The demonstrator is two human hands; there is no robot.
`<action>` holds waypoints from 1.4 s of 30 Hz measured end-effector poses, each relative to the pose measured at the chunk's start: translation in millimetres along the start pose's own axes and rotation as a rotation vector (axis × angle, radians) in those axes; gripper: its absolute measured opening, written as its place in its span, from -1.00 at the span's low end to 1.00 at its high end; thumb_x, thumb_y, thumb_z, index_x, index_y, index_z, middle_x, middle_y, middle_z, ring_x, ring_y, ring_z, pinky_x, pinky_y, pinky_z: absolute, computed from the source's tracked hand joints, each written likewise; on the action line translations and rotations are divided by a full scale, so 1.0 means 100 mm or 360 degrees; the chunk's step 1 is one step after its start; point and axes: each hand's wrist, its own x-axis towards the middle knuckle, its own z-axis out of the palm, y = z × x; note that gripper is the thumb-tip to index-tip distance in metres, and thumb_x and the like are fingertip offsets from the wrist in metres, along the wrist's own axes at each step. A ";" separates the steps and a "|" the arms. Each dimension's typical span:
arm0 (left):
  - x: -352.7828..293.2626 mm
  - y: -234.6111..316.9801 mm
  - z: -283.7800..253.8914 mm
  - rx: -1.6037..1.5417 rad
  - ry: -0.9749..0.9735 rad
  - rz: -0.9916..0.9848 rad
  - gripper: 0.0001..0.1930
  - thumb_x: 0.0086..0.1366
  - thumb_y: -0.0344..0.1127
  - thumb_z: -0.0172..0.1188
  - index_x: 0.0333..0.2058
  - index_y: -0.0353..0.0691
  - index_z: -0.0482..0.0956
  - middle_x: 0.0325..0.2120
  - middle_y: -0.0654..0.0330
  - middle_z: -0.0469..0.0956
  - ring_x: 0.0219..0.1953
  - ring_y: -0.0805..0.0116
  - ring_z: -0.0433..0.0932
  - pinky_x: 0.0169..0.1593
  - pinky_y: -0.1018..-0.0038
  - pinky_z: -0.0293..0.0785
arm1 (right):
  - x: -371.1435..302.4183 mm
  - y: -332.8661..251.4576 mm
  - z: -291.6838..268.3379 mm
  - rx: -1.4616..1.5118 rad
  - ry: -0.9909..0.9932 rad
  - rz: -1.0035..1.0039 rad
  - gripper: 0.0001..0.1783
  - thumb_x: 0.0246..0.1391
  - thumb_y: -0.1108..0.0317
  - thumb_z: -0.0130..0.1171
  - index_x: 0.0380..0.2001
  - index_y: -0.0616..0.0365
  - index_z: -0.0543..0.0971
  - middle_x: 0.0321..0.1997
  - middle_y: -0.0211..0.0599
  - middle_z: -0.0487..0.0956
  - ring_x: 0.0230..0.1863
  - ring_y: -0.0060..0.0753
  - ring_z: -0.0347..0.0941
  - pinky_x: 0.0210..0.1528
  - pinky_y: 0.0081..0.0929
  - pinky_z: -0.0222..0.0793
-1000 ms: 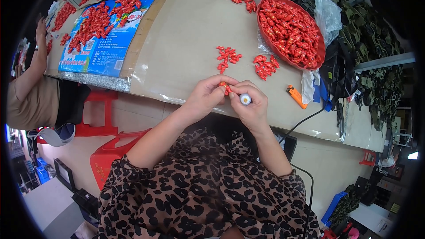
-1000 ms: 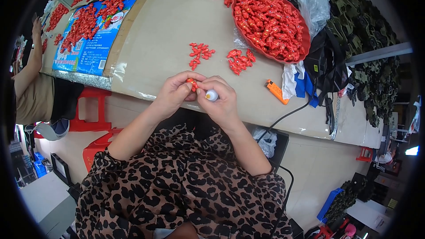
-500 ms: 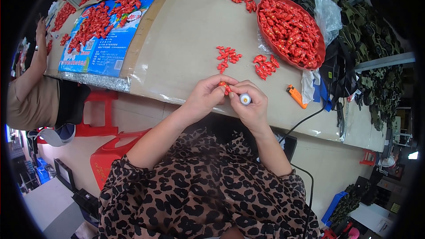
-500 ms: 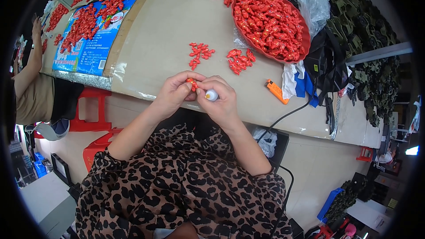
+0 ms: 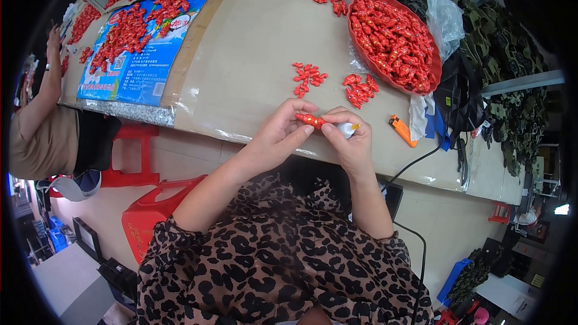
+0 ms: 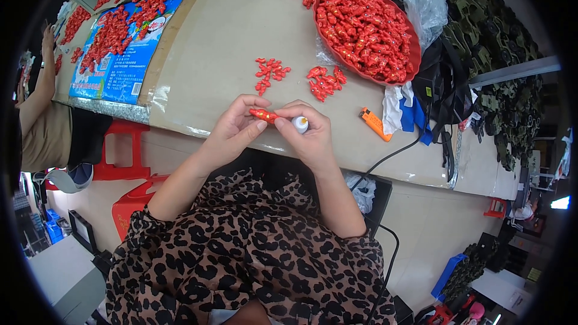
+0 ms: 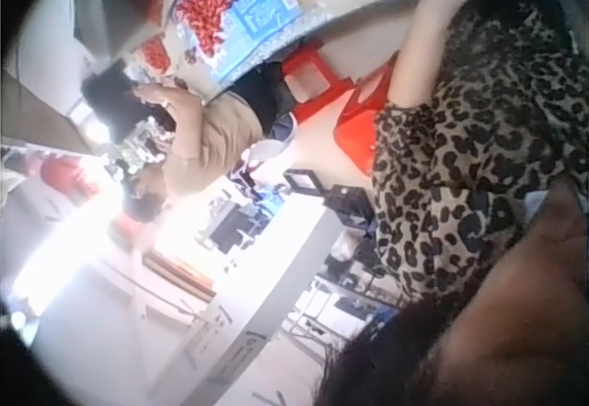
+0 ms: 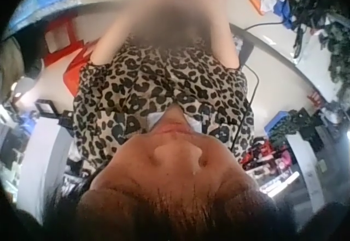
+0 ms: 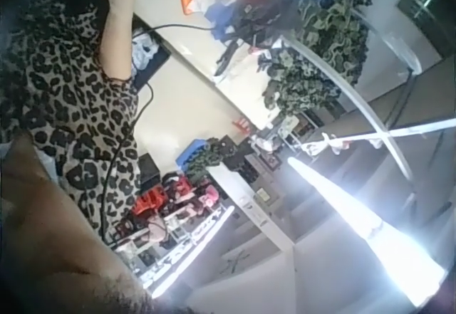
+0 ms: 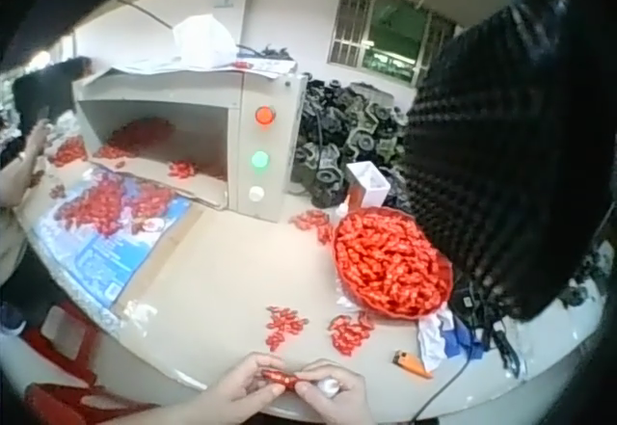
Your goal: The person assembles small red plastic pieces by applying glue from a bottle and pressing the components together by hand, retrieving additional pieces from a machine chute.
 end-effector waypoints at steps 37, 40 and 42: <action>0.05 -0.03 -0.16 -0.0051 0.0169 -0.0175 -0.80 0.10 -0.56 0.01 -0.24 -0.37 0.42 -0.39 0.31 0.43 -0.35 0.67 0.38 -0.25 0.74 0.31 | 0.18 -0.15 0.06 -0.0254 -0.0039 0.0550 -0.91 -0.20 0.46 0.18 -0.56 0.23 0.48 -0.60 -0.55 0.42 -0.57 -0.84 0.25 -0.55 -0.83 0.12; 0.05 -0.03 -0.17 -0.0033 0.0169 -0.0193 -0.80 0.10 -0.55 0.01 -0.25 -0.38 0.41 -0.39 0.30 0.43 -0.35 0.67 0.39 -0.24 0.74 0.32 | 0.20 -0.19 0.07 -0.0238 -0.0059 0.0618 -0.90 -0.20 0.46 0.18 -0.56 0.23 0.48 -0.60 -0.55 0.43 -0.57 -0.83 0.26 -0.55 -0.84 0.13; 0.05 -0.02 -0.17 -0.0027 0.0164 -0.0210 -0.81 0.10 -0.55 0.01 -0.26 -0.37 0.41 -0.39 0.31 0.43 -0.35 0.68 0.38 -0.25 0.74 0.31 | 0.21 -0.21 0.08 -0.0214 -0.0062 0.0652 -0.90 -0.20 0.45 0.18 -0.56 0.23 0.48 -0.60 -0.55 0.43 -0.57 -0.83 0.26 -0.54 -0.84 0.13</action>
